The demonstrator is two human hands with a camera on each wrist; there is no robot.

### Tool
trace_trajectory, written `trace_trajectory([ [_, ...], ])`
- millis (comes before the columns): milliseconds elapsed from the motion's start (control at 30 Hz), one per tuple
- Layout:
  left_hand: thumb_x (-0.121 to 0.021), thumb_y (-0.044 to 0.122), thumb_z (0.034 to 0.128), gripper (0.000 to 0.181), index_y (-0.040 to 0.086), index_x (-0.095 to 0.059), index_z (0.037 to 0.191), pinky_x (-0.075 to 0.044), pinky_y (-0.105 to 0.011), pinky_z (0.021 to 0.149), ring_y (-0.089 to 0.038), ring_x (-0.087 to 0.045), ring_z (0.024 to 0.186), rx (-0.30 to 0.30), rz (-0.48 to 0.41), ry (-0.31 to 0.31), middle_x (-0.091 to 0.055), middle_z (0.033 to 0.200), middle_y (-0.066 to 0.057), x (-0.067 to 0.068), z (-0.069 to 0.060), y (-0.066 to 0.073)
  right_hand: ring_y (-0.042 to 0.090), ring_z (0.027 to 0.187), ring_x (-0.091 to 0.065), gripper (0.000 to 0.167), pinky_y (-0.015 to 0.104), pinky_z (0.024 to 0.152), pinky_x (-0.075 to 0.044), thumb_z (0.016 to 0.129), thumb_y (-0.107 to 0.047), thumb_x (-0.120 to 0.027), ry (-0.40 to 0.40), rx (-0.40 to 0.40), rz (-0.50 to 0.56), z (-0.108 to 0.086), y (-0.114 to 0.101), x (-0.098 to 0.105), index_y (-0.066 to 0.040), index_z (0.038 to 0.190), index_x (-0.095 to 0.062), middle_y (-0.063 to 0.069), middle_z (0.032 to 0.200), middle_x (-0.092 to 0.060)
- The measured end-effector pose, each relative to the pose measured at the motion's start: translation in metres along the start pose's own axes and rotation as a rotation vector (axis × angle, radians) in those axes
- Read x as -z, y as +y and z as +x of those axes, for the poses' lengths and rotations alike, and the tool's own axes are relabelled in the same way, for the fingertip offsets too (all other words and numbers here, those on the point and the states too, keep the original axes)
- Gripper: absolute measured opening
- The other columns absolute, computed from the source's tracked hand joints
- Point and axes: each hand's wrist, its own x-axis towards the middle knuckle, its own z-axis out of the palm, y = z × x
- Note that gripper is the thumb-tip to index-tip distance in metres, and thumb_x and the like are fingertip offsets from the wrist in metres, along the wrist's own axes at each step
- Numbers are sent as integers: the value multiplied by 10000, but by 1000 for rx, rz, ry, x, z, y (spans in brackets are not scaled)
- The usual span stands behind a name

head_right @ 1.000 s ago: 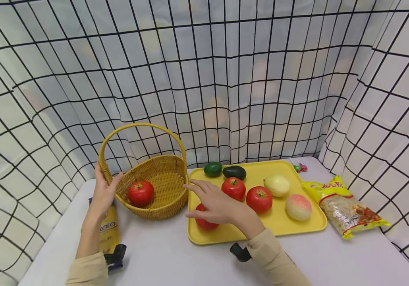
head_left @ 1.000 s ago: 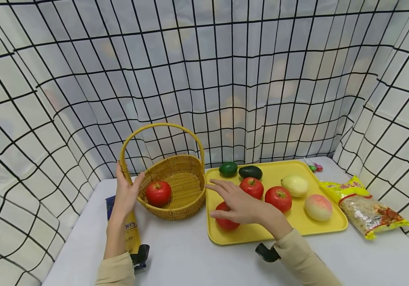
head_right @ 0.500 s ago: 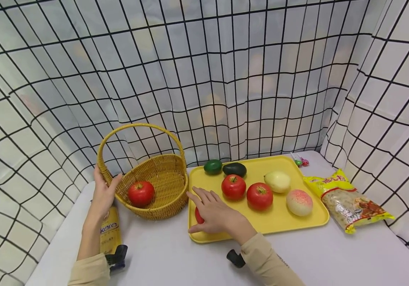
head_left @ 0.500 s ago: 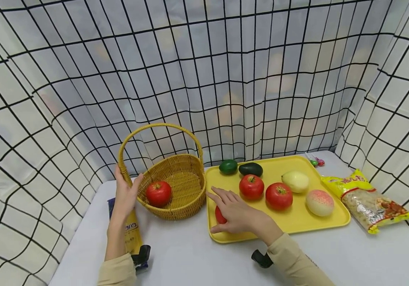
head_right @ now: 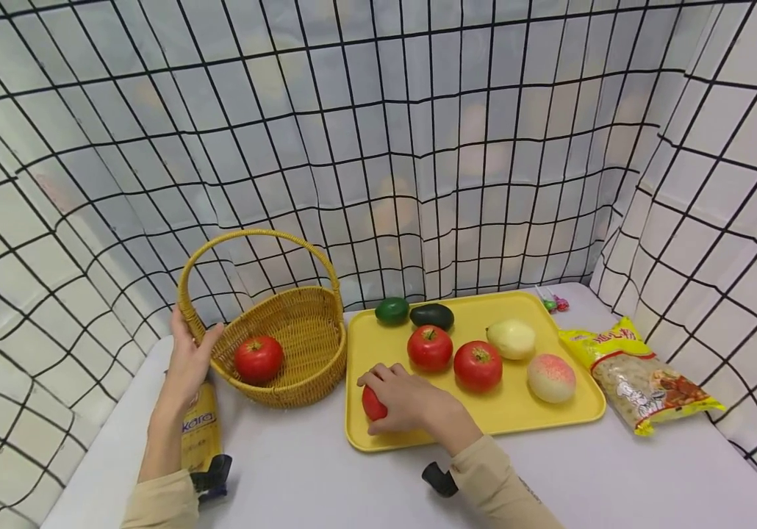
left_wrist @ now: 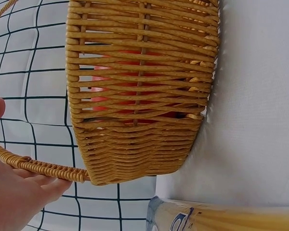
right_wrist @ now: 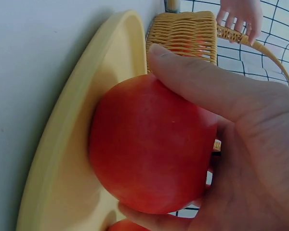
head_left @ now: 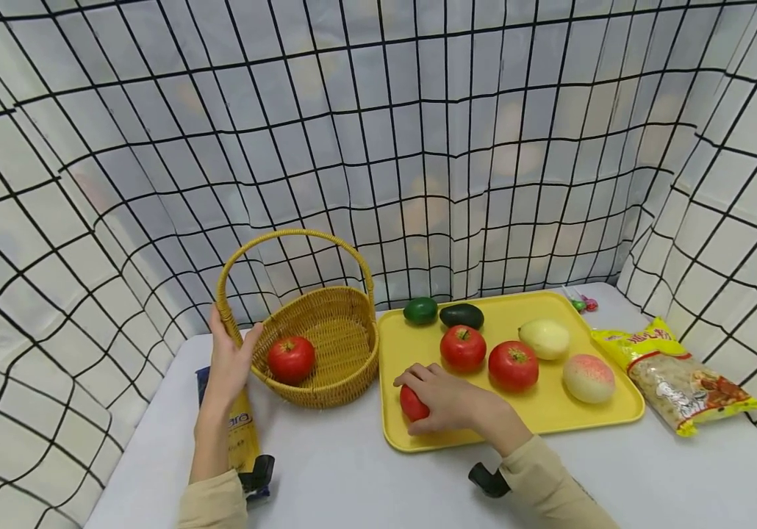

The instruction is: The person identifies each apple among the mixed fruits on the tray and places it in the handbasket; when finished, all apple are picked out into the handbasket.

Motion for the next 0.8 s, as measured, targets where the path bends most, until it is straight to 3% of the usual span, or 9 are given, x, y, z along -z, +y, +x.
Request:
trace_trajectory([
  [167, -515, 362, 1072, 952, 212, 252, 1616, -20, -623, 1288, -358, 76, 1609, -14, -7, 10, 159, 1726, -132, 4, -1, -1, 220, 1256, -468, 639, 393, 972, -561, 855, -410, -803, -26, -6, 41, 0, -1, 1, -254, 1404, -514, -2, 1407, -507],
  [500, -528, 363, 1065, 969, 223, 258, 1613, -24, -608, 1296, -339, 76, 1611, -9, -22, -3, 179, 1724, -102, -6, -2, -4, 194, 1205, -486, 612, 383, 909, -569, 832, -385, -813, -36, -31, 53, -12, 3, 4, -252, 1371, -557, -23, 1336, -549],
  [800, -527, 362, 1067, 953, 200, 229, 1623, -32, -603, 1299, -347, 51, 1613, -35, -5, 15, 150, 1729, -122, -3, -1, -4, 203, 1212, -499, 584, 409, 896, -579, 861, -398, -783, 24, -3, 34, -11, 2, 13, -255, 1384, -563, -16, 1351, -556],
])
